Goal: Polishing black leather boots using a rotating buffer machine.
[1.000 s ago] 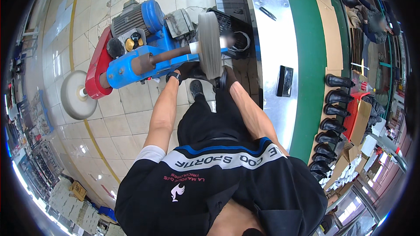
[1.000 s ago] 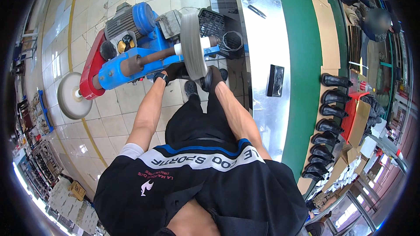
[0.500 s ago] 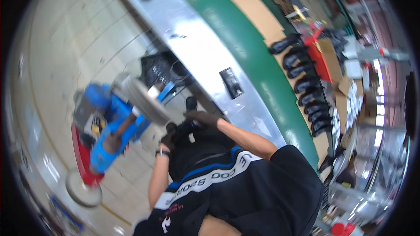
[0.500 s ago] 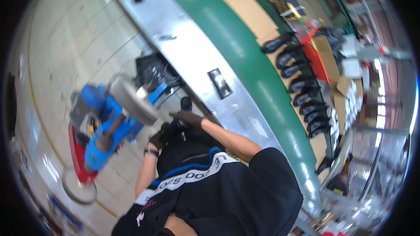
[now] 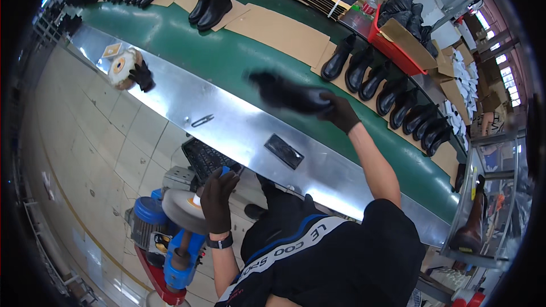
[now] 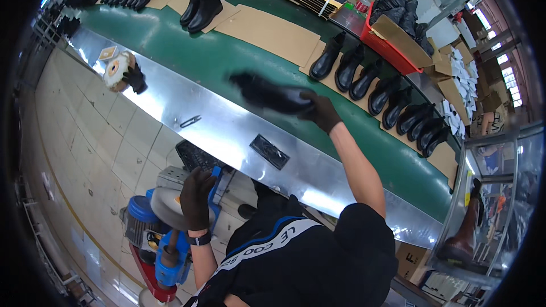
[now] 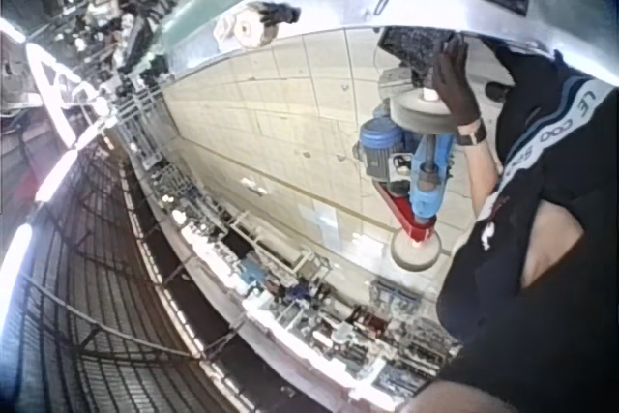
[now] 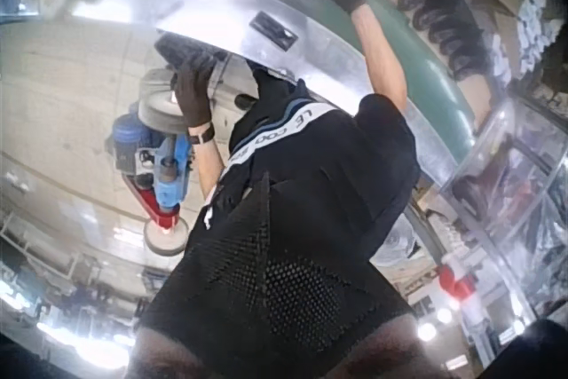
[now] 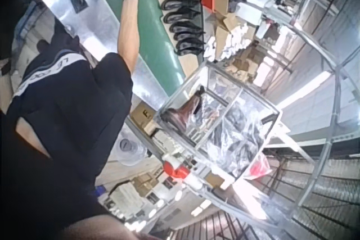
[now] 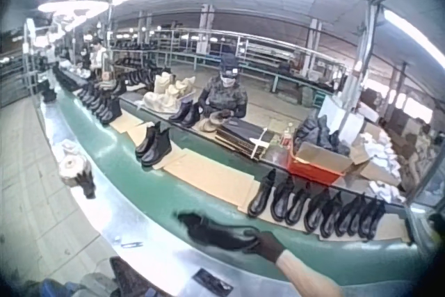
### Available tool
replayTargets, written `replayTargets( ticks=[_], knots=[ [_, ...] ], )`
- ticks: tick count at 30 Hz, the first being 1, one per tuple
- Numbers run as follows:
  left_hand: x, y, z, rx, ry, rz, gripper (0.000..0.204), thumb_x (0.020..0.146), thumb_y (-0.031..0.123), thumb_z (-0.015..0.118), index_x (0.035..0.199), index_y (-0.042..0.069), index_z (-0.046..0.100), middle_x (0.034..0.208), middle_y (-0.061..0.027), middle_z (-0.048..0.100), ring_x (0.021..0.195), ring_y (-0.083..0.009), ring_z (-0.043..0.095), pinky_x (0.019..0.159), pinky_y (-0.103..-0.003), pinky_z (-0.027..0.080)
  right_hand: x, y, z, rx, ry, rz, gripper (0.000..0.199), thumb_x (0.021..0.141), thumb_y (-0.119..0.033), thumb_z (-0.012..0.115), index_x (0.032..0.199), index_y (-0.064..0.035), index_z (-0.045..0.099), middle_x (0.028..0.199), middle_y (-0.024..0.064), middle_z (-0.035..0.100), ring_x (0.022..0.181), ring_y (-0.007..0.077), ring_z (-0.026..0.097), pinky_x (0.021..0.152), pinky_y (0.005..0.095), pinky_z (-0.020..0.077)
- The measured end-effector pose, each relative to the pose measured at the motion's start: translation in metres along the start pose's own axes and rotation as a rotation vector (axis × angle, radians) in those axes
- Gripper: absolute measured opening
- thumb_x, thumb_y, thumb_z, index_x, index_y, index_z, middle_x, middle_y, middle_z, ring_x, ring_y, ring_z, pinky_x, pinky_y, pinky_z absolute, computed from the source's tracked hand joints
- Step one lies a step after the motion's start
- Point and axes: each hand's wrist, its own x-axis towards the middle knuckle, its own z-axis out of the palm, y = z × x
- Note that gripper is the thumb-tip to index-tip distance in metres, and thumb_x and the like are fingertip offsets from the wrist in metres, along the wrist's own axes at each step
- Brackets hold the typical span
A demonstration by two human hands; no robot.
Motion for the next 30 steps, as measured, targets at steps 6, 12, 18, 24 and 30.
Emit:
replayTargets(
  ticks=[6, 12, 18, 24, 30],
  knots=[
    [-0.006, -0.008, -0.007, 0.199, 0.011, -0.149, 0.035, 0.093, 0.021, 0.04, 0.115, -0.006, 0.046, 0.102, -0.0191, 0.059, 0.091, -0.0276, 0.061, 0.082, -0.034, 0.049, 0.186, 0.019, -0.013, -0.136, 0.069, -0.51, 0.043, 0.078, -0.018, 0.065, 0.118, -0.0131, 0.049, 0.1, 0.0096, 0.059, 0.087, 0.0242, 0.059, 0.074, 0.033, 0.0493],
    [-0.012, -0.024, -0.007, 0.201, 0.177, -0.402, 0.036, 0.091, 0.023, 0.045, 0.114, -0.005, 0.048, 0.1, -0.0154, 0.061, 0.088, -0.0233, 0.061, 0.078, -0.031, 0.049, 0.246, 0.035, -0.007, -0.617, 0.596, -0.617, 0.049, 0.078, -0.027, 0.066, 0.119, -0.0044, 0.049, 0.104, 0.0166, 0.06, 0.096, 0.0237, 0.058, 0.085, 0.0319, 0.0455],
    [0.0, -0.028, -0.002, 0.231, 0.265, -0.447, 0.036, 0.09, 0.022, 0.048, 0.115, -0.005, 0.049, 0.1, -0.014, 0.062, 0.086, -0.0219, 0.062, 0.075, -0.028, 0.048, 0.239, 0.106, -0.003, -0.229, 0.663, -0.323, 0.048, 0.078, -0.027, 0.066, 0.114, 0.0014, 0.051, 0.095, 0.0151, 0.061, 0.087, 0.0244, 0.059, 0.078, 0.0314, 0.0471],
    [0.0, -0.04, 0.007, 0.254, 0.172, -0.397, 0.03, 0.09, 0.016, 0.048, 0.112, -0.003, 0.053, 0.1, -0.0131, 0.062, 0.086, -0.0182, 0.062, 0.074, -0.027, 0.048, 0.03, 0.144, 0.072, -0.909, 0.059, -0.46, 0.042, 0.067, -0.027, 0.072, 0.097, -0.0023, 0.056, 0.086, 0.0172, 0.057, 0.083, 0.0314, 0.056, 0.074, 0.0399, 0.0463],
    [-0.012, -0.057, 0.018, 0.341, -0.041, -0.423, 0.028, 0.088, 0.019, 0.051, 0.108, 0.0, 0.057, 0.099, -0.0139, 0.062, 0.091, -0.0211, 0.06, 0.078, -0.029, 0.046, -0.037, 0.173, 0.065, -1.334, -0.012, -0.402, 0.051, 0.048, -0.024, 0.073, 0.089, -0.003, 0.05, 0.092, 0.0177, 0.051, 0.086, 0.0351, 0.05, 0.075, 0.0443, 0.042]
  ],
)
